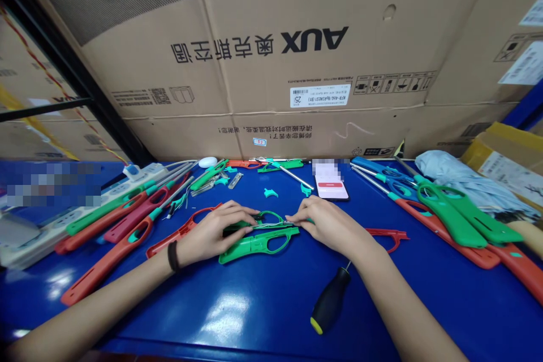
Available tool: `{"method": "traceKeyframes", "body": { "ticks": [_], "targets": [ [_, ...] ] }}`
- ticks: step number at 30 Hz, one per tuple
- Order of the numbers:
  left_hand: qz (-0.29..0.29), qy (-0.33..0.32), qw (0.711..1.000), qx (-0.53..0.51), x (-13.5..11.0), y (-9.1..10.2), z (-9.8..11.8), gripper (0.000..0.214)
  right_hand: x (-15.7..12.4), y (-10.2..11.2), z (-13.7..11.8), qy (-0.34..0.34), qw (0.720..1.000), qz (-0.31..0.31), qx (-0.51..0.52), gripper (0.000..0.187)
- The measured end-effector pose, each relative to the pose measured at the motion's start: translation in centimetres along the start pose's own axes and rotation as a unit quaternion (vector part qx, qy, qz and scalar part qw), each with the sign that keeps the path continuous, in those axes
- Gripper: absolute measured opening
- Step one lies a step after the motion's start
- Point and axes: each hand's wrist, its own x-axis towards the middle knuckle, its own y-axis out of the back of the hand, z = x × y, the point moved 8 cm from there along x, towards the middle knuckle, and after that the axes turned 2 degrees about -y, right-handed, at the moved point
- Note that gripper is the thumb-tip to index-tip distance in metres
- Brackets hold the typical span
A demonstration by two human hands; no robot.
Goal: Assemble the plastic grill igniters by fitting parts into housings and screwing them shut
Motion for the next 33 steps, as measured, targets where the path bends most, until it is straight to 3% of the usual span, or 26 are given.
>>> {"method": "traceKeyframes", "body": {
  "ticks": [9,16,20,25,33],
  "targets": [
    [0.004,0.000,1.000,0.004,0.0,0.0,0.0,0.015,0.3,0.0,-1.8,-0.011,0.990,-0.001,-0.137,0.027],
    [0.002,-0.003,1.000,-0.001,0.0,0.1,0.0,0.016,-0.1,0.1,-1.0,-0.019,0.999,0.024,-0.024,0.028],
    [0.008,-0.004,1.000,-0.019,-0.1,-0.1,0.0,0.016,0.3,0.0,-2.2,0.008,0.998,0.061,0.012,0.028],
    [0.013,-0.007,0.999,-0.035,-0.3,-0.3,-0.2,0.017,0.9,-0.2,-3.6,0.022,0.997,0.073,0.024,0.010],
    [0.033,-0.010,0.999,-0.032,-0.5,-0.4,-0.5,0.015,1.1,-1.0,-3.8,0.022,0.996,0.081,0.020,0.008]
  ]
}}
